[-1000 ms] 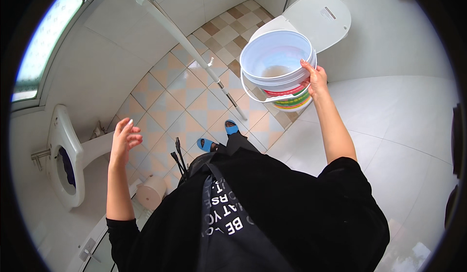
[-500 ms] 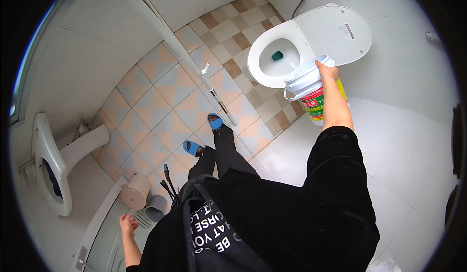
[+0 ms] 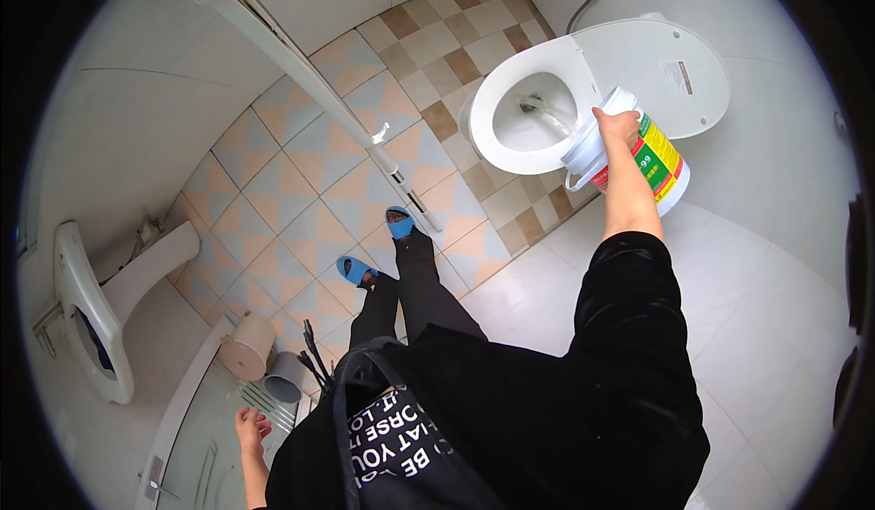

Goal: The person pours water from a bucket into the toilet, then washes a purple cloth in the sink by hand, repeatedly rinsing and wringing it. The person also wipes the sink basin with the cloth and refills the bucket from the sink.

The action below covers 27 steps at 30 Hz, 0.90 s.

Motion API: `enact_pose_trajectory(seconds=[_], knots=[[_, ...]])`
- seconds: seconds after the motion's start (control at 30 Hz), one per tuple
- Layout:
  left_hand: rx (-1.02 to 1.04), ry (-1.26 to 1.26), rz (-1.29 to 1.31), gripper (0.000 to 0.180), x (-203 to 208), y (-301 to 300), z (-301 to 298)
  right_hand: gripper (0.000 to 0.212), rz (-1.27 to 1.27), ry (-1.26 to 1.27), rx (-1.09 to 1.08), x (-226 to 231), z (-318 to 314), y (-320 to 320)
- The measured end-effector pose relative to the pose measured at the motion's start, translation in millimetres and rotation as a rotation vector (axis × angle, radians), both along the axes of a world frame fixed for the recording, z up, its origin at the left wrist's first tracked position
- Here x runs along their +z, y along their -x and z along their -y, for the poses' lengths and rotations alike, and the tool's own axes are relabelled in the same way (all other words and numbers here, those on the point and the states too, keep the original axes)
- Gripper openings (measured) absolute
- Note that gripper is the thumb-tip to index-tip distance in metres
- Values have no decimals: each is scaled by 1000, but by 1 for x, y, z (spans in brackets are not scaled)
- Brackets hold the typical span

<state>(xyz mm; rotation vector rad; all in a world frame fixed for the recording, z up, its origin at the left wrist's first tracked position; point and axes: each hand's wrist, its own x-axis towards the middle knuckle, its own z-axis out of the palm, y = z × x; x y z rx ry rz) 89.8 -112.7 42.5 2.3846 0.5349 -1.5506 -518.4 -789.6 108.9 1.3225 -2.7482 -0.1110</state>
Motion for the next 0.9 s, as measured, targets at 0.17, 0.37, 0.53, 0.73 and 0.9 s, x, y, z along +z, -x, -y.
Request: enact_pose_trajectory(seconds=[0.17,0.37,0.53,0.73,0.9], knots=[[15,38,5,49,-2,8,3,87,15,28,-2,8,12,5],[32,35,7,48,1,18,-6,93,101,96,-75,21,13,9],[74,51,15,48,0,26,-12,91,151,201,-184,22,10,58],[153,121,32,49,-9,50,-23,64,618,362,-418,59,-8,117],[206,148,34,51,-5,85,-15,57,928,355,-307,94,-21,184]])
